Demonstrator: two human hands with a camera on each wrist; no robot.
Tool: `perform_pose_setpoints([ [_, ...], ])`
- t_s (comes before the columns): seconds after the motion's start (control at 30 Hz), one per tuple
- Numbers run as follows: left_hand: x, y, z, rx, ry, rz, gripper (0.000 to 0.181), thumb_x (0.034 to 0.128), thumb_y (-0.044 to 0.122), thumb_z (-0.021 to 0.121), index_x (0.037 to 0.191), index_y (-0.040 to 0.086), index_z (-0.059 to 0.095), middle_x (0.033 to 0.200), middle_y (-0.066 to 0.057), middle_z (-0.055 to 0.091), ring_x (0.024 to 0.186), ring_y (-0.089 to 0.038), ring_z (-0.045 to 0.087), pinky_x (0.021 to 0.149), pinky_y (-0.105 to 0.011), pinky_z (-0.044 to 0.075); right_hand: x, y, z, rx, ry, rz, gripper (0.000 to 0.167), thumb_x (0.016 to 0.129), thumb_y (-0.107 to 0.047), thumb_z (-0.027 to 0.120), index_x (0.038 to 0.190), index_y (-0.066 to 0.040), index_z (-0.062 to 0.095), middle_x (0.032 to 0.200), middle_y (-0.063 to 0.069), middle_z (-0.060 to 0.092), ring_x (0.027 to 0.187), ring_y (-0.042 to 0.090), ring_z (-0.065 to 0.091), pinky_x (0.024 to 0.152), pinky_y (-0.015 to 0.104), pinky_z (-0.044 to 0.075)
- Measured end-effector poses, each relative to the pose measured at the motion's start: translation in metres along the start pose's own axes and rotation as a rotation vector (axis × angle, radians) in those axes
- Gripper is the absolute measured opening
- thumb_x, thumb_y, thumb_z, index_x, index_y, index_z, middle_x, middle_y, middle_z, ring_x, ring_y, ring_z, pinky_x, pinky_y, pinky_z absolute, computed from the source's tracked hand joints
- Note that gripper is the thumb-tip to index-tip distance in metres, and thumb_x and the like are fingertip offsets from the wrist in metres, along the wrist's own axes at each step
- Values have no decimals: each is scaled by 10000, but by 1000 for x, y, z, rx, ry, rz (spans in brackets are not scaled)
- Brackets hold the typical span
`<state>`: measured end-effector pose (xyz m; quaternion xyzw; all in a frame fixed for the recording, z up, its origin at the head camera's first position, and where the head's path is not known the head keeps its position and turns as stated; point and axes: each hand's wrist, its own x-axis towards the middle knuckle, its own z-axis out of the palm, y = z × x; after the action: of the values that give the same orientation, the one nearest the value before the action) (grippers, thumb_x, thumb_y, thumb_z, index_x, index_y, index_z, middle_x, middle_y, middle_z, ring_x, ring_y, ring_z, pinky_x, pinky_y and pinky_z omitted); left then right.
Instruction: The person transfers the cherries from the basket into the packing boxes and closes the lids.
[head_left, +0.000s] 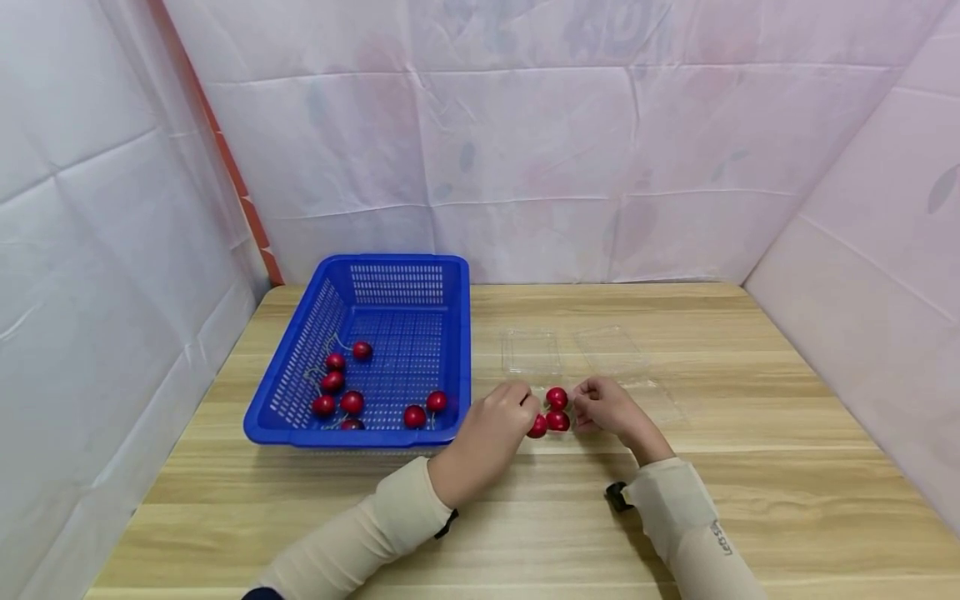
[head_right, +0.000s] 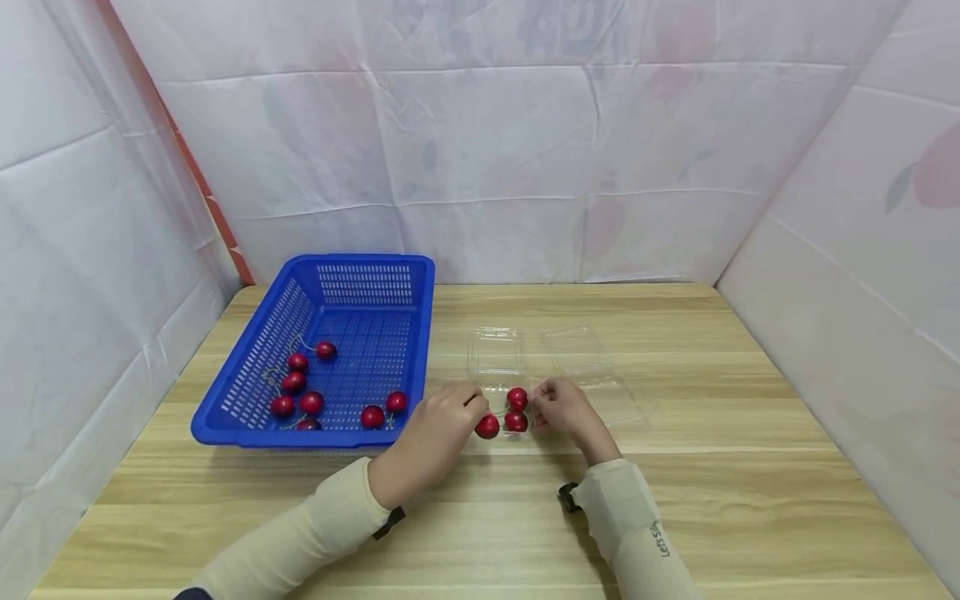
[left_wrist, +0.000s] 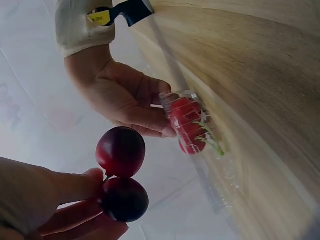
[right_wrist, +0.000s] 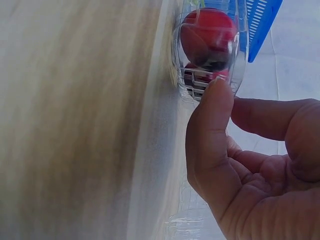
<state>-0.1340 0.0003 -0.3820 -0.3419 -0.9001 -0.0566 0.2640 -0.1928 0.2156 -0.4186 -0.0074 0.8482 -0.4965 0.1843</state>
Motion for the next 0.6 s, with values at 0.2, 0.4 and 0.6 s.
perform_pose_setpoints([
  [0.2,5,0,7,37,-55,-41,142,849,8,655,926,112,713,852,-17,622,781,-130,614,620,-239,551,1,0,-1,-9,4,0,218,999,-84,473,1063,122,505,836,129,569,704,175,579,645,323,564],
  [0.4,12,4,20,55,-74,-71,118,852,37,653,908,118,718,839,-14,626,764,-127,611,564,-232,539,-2,-2,-2,-10,-2,0,219,1000,-80,471,1063,127,502,835,129,569,706,179,581,651,340,565],
  [0.6,15,1,27,8,-108,-94,125,847,-4,636,839,107,694,791,-11,607,720,-120,592,570,-221,530,0,-2,-1,-4,-11,-5,217,999,-76,471,1057,131,506,821,115,566,703,174,579,651,331,564],
])
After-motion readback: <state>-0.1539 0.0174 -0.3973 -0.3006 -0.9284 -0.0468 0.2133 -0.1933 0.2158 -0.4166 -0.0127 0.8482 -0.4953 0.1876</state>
